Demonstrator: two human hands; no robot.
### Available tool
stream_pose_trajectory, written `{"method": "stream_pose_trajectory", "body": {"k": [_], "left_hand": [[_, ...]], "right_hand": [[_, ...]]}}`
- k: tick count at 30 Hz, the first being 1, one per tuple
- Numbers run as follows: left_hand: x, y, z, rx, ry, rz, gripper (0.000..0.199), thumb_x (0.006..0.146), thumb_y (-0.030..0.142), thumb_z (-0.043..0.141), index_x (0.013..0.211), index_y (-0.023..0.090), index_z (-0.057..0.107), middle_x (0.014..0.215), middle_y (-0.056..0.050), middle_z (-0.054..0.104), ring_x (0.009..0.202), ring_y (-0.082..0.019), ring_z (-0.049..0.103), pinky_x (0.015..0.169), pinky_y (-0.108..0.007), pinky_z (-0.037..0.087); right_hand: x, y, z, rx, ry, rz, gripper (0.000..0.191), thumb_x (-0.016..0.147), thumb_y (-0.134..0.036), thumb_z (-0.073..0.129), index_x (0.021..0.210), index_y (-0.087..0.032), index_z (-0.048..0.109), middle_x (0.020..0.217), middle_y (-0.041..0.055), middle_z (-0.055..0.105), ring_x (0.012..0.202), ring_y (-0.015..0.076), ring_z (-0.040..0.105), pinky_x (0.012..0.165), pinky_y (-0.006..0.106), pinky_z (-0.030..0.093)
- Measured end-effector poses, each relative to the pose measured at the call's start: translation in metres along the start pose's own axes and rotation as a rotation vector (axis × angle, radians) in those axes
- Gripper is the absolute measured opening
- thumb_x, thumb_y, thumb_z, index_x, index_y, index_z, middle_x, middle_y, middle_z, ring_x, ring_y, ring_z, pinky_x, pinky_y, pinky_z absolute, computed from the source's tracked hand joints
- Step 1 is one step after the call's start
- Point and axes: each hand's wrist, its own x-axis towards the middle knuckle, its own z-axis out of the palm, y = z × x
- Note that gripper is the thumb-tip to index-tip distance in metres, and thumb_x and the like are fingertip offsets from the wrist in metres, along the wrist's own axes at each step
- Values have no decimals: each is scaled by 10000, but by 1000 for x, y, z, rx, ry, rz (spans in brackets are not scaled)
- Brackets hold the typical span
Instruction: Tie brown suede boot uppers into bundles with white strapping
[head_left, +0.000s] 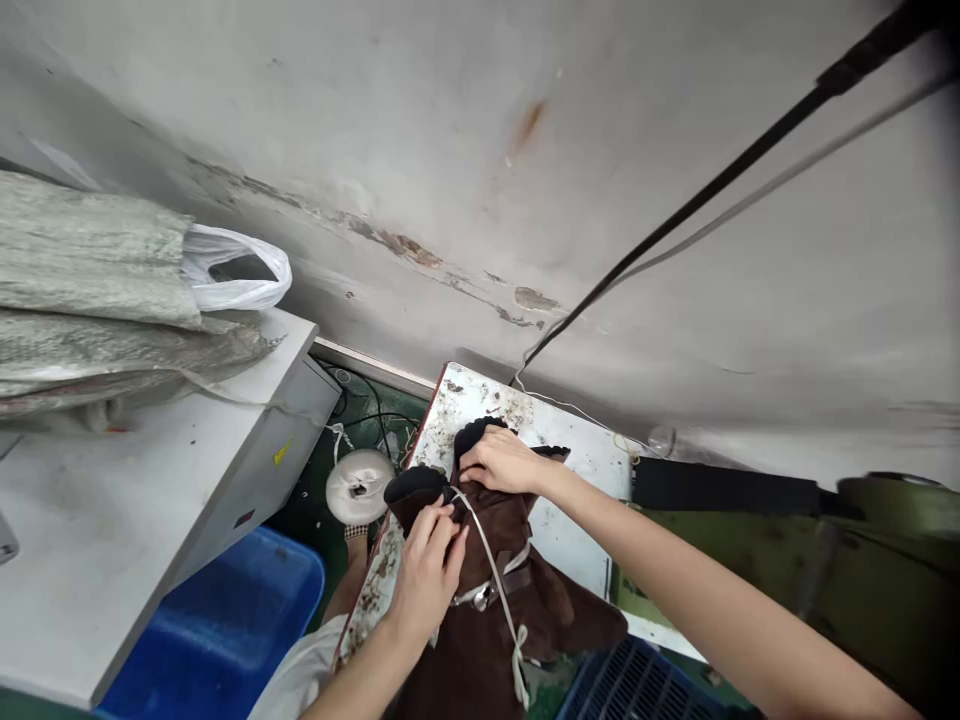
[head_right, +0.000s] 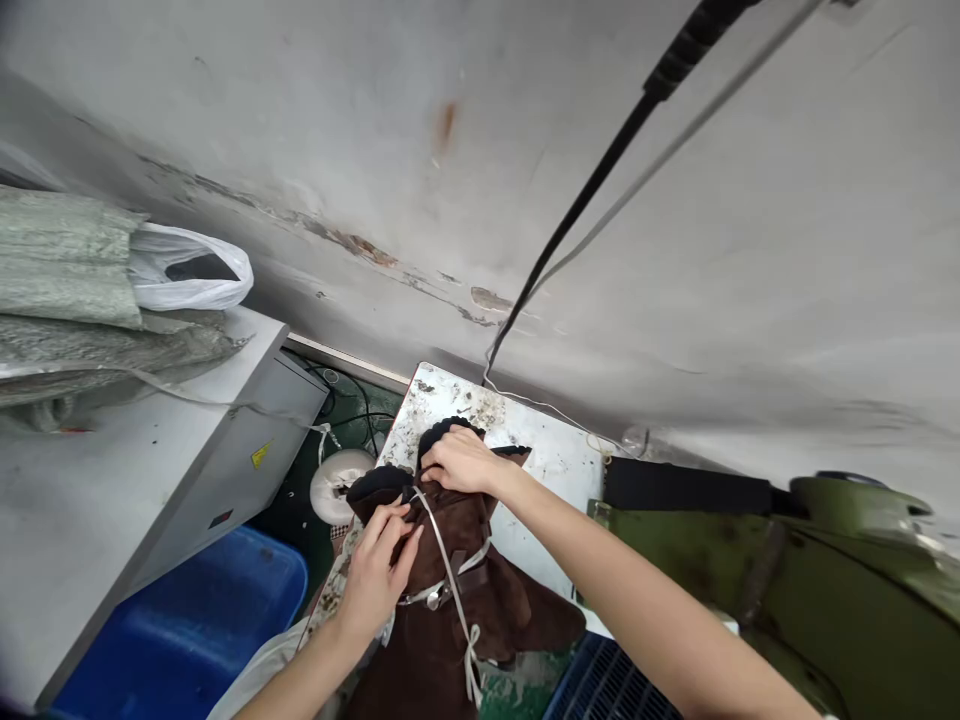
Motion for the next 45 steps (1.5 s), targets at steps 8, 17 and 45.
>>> {"method": "stream_pose_trajectory", "body": {"k": [8, 17, 45], "left_hand": [[70, -6, -31, 14, -396, -408, 155, 746, 188, 646, 632, 200, 543, 615, 32, 585, 588, -139, 541, 576, -263, 378], [93, -34, -23, -162, -486, -351, 107, 637, 154, 693, 739, 179, 674, 772, -2, 683, 692, -154, 599, 640, -245, 416], [1, 93, 60, 271, -1012, 877, 231, 888, 191, 490, 1048, 236, 650, 1100, -66, 669, 1153, -244, 532, 1062, -463, 353]], "right_hand": [[19, 2, -10, 122, -175, -2, 218, 750, -315, 738, 965, -280, 719, 893, -7, 731, 856, 194, 653, 673, 242, 357], [9, 0, 4, 96, -33, 31, 128, 865, -341, 633, 889, -298, 751, 841, -5, 745, 836, 182, 673, 649, 247, 359], [-156, -216, 275, 1352, 1605, 1243, 211, 795, -342, 619, 932, -183, 641, 908, 69, 703, 832, 202, 652, 754, 303, 515]]}}
